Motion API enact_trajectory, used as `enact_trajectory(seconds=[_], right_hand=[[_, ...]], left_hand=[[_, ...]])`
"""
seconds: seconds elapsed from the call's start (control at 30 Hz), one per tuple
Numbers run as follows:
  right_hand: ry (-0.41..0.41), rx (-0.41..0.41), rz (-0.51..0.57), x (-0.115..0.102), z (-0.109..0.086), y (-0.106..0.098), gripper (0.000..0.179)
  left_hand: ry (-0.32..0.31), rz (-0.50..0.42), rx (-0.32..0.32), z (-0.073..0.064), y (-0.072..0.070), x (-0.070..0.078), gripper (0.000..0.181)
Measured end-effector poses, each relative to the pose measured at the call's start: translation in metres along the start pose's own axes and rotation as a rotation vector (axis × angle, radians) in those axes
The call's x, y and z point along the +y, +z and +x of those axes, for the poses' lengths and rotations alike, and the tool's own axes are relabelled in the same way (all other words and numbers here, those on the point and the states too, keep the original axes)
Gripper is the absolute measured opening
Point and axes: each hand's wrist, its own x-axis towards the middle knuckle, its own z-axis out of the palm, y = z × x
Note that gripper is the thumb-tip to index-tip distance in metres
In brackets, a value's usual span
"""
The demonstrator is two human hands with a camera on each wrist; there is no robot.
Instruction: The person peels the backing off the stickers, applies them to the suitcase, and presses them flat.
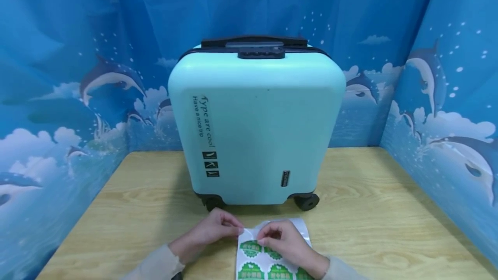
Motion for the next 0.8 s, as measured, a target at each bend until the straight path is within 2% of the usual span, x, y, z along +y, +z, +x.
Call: enact_trajectory(seconds=[0.27,0.4,0.63,0.8], right_hand=[[0.078,-0.042,0.092,-0.001,-0.002,-0.004,0.014],[0.081,-0.052,0.121,0.001,-0.002,-0.006,0.016],[0.07,-0.065,0.176,0.004,-0.004,-0.009,0.021],[0.075,-0.076,0.243,0.009,-0.003,-0.012,0.027]], left_hand=[[0.026,0.041,0.03,0.0,-0.001,-0.002,0.021],[0.012,0.066,0.066,0.0,-0.002,-0.001,0.022],[-0.05,0.099,0.108,0.001,-0.003,0.001,0.021],[-0.042,0.101,0.109,0.001,-0.006,-0.001,0.021]])
